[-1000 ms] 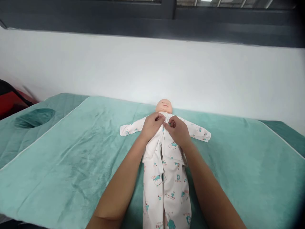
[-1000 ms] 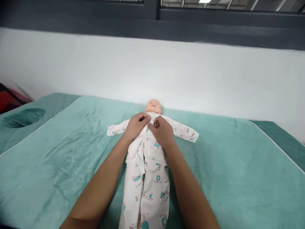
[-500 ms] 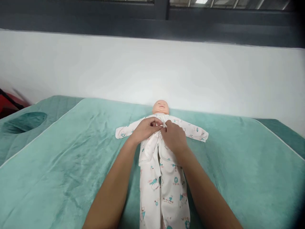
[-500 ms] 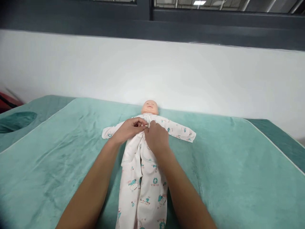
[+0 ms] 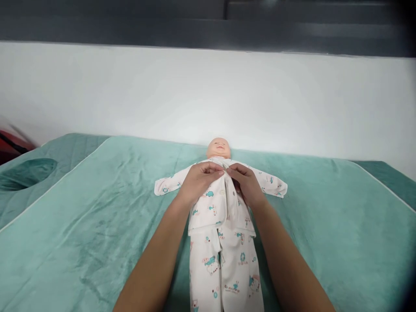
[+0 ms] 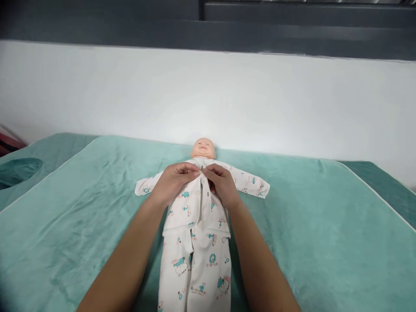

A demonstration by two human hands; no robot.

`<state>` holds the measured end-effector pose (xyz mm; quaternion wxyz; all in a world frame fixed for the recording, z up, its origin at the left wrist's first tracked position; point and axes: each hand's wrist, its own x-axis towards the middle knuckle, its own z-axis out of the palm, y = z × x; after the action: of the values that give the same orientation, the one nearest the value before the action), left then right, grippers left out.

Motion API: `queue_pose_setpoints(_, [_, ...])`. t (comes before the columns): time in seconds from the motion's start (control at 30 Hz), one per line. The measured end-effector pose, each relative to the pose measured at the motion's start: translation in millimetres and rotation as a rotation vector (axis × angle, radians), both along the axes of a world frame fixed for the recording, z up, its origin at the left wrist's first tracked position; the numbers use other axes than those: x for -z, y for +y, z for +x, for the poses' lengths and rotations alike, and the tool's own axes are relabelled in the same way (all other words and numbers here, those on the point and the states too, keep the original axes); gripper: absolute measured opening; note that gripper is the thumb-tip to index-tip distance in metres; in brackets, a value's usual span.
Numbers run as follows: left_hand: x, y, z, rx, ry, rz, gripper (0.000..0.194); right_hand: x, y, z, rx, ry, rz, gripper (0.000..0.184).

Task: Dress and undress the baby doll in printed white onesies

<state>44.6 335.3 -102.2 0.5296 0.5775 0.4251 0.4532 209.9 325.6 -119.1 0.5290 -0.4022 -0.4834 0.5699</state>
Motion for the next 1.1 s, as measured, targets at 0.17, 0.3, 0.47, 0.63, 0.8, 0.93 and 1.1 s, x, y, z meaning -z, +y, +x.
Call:
queue_pose_setpoints(0.17, [0.5,-0.5,2.8,0.017,-0.031,0.007,0.022,1.7,1.6,1.1,0.022,-0.042,0.021,0.026])
queue_pose_setpoints(0.3, [-0.1,-0.5,2.8,0.055,-0.024,-0.002,0.024,5.7,4.7,4.2,0.005,-0.068,0.021,0.027])
queue_pose_setpoints(0.47, [1.4,0.9,1.5,0.067,-0.017,0.018,0.025,8.8,7.0,8.3,-0.056,-0.046,0.031,0.029])
queue_pose_setpoints(0.63, [0.5,1.1,-0.7,0.089,0.019,0.049,0.026,9.7,8.1,9.1,-0.070,-0.035,0.036,0.032])
queue_pose_setpoints(0.8, [-1.8,-0.1,-1.2,0.107,0.058,0.088,0.028,13.7,9.3,11.3,-0.070,-0.043,0.050,0.031])
queue_pose_setpoints(0.93, [-0.8,0.5,-0.5,0.067,0.056,0.079,0.026,16.6,9.2,13.8,-0.111,-0.003,0.062,0.026])
queue_pose_setpoints(1.1, [3.3,3.1,1.8,-0.003,0.086,0.076,0.025,9.9,6.5,11.0,-0.104,-0.043,0.128,0.022])
